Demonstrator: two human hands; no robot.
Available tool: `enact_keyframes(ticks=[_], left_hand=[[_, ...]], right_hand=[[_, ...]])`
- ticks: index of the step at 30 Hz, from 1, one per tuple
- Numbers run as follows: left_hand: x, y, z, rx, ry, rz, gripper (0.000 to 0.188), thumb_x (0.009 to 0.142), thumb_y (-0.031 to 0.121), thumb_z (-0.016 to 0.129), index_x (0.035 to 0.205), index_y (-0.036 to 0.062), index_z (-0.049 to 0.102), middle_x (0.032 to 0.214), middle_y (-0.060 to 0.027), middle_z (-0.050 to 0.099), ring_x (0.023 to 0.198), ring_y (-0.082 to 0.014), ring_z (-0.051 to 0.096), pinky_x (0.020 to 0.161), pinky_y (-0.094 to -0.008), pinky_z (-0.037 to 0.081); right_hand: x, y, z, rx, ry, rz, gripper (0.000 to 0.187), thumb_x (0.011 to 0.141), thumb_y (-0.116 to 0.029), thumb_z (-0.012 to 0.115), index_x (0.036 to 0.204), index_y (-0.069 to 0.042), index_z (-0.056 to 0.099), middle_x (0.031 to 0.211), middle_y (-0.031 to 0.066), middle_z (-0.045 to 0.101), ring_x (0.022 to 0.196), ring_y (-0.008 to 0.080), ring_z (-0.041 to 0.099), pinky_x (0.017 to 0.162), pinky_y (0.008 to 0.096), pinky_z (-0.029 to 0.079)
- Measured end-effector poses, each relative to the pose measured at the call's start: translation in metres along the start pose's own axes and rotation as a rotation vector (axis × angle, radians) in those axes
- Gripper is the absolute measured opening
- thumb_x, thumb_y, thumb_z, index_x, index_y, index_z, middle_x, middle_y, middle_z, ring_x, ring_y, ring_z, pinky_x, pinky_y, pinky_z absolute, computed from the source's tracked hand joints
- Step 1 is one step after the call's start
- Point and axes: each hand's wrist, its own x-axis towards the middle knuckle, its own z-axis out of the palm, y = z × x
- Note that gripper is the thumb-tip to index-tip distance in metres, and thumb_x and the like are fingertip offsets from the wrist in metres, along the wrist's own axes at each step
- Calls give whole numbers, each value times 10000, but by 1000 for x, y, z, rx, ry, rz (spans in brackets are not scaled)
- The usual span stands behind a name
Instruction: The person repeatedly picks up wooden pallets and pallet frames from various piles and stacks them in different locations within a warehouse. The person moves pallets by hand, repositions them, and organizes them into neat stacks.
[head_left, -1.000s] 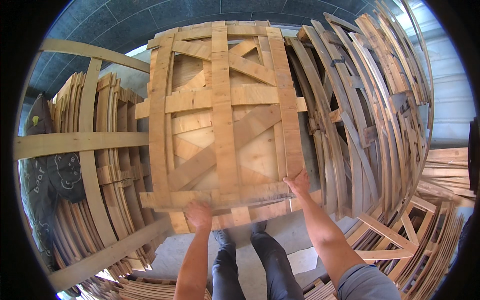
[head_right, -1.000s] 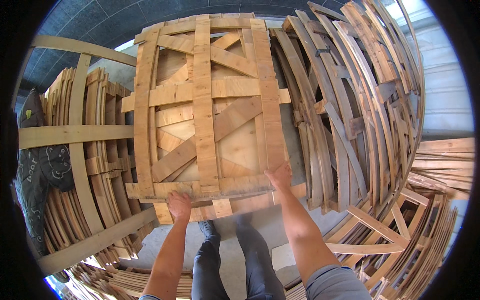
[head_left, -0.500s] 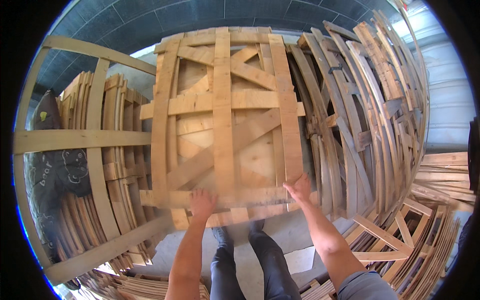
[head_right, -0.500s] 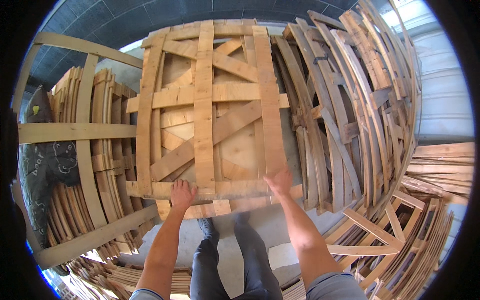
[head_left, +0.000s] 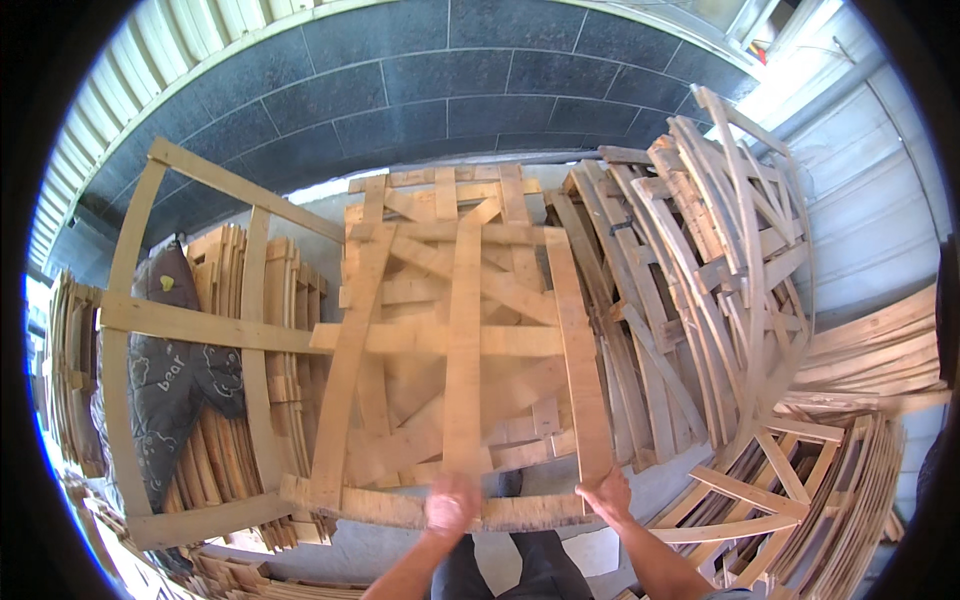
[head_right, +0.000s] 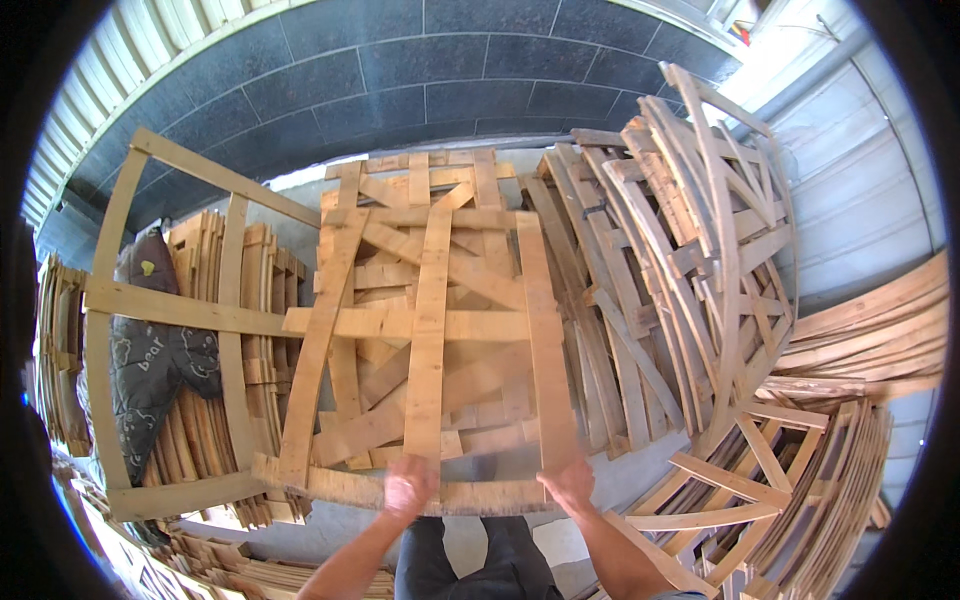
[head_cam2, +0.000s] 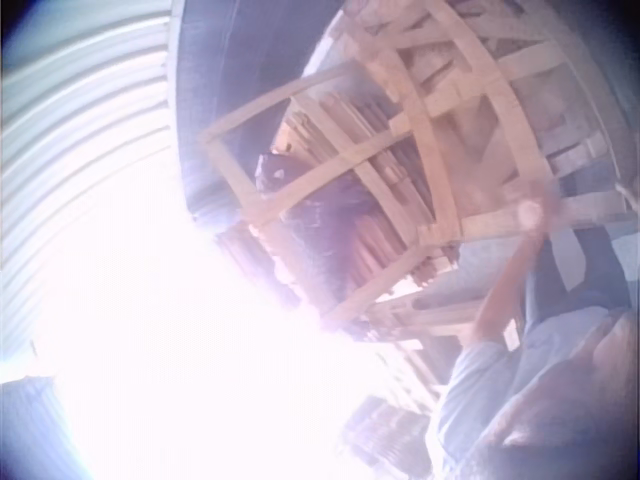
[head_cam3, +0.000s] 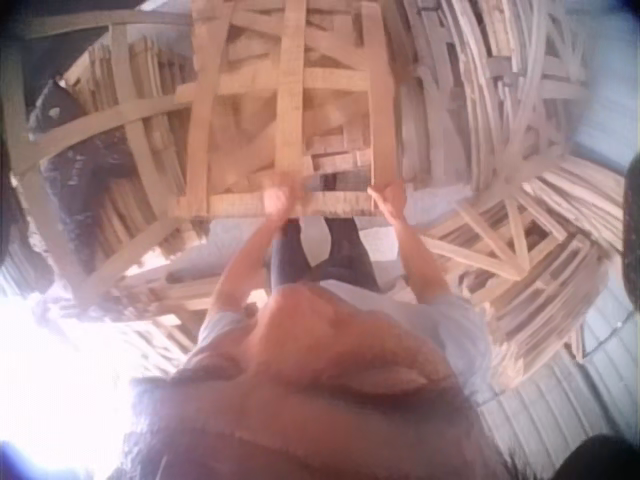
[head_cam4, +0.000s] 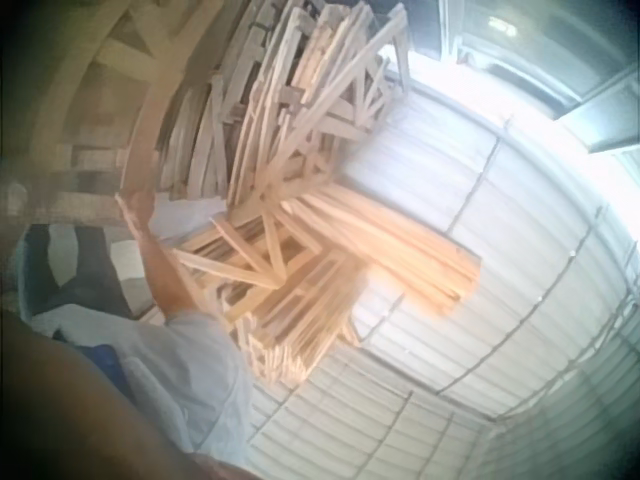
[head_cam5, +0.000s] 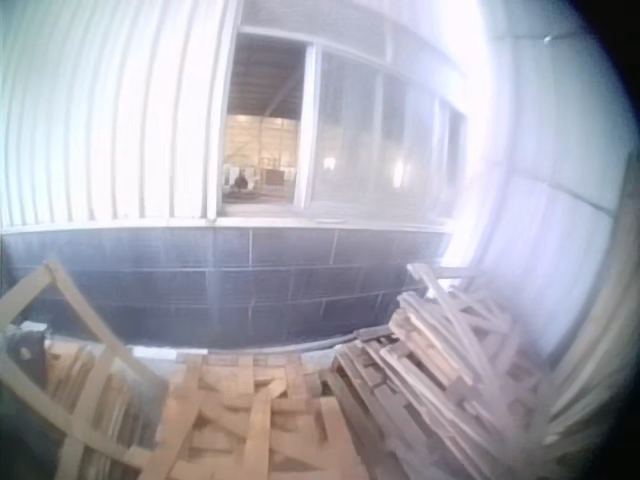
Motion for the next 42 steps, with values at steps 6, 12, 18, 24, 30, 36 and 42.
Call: enact_keyframes(ticks=[6,12,18,24,30,36,42], left_hand=[[11,162,52,-448,-410,-182,432,940,405,536,1111,10,571,983,-277,639,951,-366,666,803,-451,553],[26,207,109,-445,-658,-757,679,899,559,434,1204,-34,562,1056,-357,627,1030,-368,666,858,-472,540],[16,198,73,-705,-531,-1013,609,874,521,445,1049,-10,688,1120,-280,653,1033,-333,671,865,-453,528],[31,195,16,-279,-533,-357,602,889,494,462,1090,-39,656,1075,-279,664,1000,-338,678,772,-461,547],[48,204,-56,-913,-398,-963,595,892,476,506,1077,-72,647,1054,-251,673,987,-342,662,801,-442,517],[32,213,-133,-1034,-239,-959,580,889,451,551,1090,-85,647,1029,-232,675,967,-283,640,837,-403,482],[-5,196,-157,-1166,-216,-881,494,934,382,566,1104,-74,651,987,-134,682,874,-190,631,753,-327,506]], right_hand=[[-77,29,-4,-103,127,-5,767,583,-459,831,1111,32,571,1017,228,655,966,437,618,843,494,520],[-101,38,-4,-26,6,-183,715,675,-529,776,1082,34,609,1006,245,658,953,426,627,840,468,518],[-116,39,-46,127,-256,-320,590,778,-469,732,1105,13,640,1004,207,698,986,377,658,819,439,524],[-68,61,-89,792,-584,-181,352,913,-306,650,1102,-9,651,929,83,706,882,200,672,754,350,530],[2,25,-112,1182,-426,-64,514,893,-383,676,1209,6,559,1078,147,659,960,246,660,794,372,544],[53,-68,-120,1316,-479,-108,587,881,-428,680,1252,-1,522,1131,157,645,951,236,646,819,374,533],[55,-129,-130,1432,-673,-193,541,865,-438,699,1216,-51,561,1091,101,671,955,206,643,815,351,518]])
